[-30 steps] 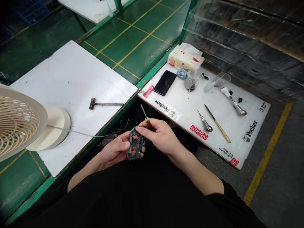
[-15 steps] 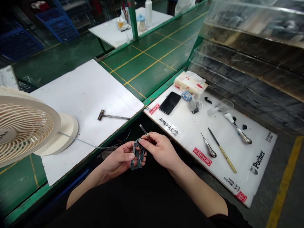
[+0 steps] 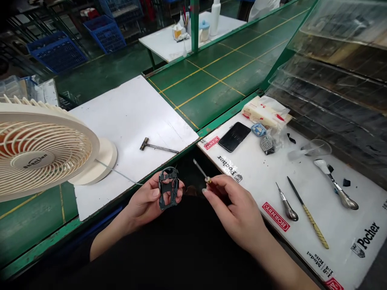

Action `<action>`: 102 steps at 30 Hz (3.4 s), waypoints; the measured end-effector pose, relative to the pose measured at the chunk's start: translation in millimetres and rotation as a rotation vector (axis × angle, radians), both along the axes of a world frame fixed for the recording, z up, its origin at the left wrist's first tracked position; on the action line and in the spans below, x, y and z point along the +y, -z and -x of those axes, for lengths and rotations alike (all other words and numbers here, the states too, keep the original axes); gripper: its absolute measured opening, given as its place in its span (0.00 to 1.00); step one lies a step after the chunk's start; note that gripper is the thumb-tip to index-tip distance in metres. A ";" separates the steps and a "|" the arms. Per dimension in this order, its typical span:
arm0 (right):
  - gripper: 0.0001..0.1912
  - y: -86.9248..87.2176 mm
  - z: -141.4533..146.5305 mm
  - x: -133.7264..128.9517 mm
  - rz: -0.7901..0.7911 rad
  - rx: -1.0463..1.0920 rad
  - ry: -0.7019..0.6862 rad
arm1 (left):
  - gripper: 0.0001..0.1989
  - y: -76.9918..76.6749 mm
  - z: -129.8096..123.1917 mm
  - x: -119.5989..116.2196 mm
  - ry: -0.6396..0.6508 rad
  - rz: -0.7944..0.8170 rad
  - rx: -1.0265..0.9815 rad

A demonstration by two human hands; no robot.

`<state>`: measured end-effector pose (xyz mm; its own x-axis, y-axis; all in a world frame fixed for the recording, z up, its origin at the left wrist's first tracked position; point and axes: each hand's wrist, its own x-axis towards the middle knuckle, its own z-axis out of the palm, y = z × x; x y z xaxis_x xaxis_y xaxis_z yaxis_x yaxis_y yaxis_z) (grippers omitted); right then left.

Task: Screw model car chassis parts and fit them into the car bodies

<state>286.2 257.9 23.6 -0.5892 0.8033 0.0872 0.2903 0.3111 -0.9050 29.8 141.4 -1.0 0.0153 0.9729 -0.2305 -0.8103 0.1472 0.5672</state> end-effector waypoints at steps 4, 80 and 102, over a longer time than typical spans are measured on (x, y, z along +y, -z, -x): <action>0.14 -20.2 -10.8 -1.6 -0.185 -0.021 -0.167 | 0.21 -11.4 -5.2 4.5 0.033 -0.024 0.001; 0.16 -40.4 4.9 -20.2 -0.358 -0.107 -0.221 | 0.25 -0.8 5.2 -16.8 -0.044 -0.247 0.430; 0.15 -37.7 2.2 -32.8 -0.346 -0.090 -0.180 | 0.27 -4.2 -4.2 -20.9 -0.118 -0.307 0.550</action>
<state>284.0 225.1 61.3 -0.7354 0.6187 0.2764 0.2763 0.6461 -0.7115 34.0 120.5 3.2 -0.1367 0.9839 0.1151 -0.3898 -0.1603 0.9069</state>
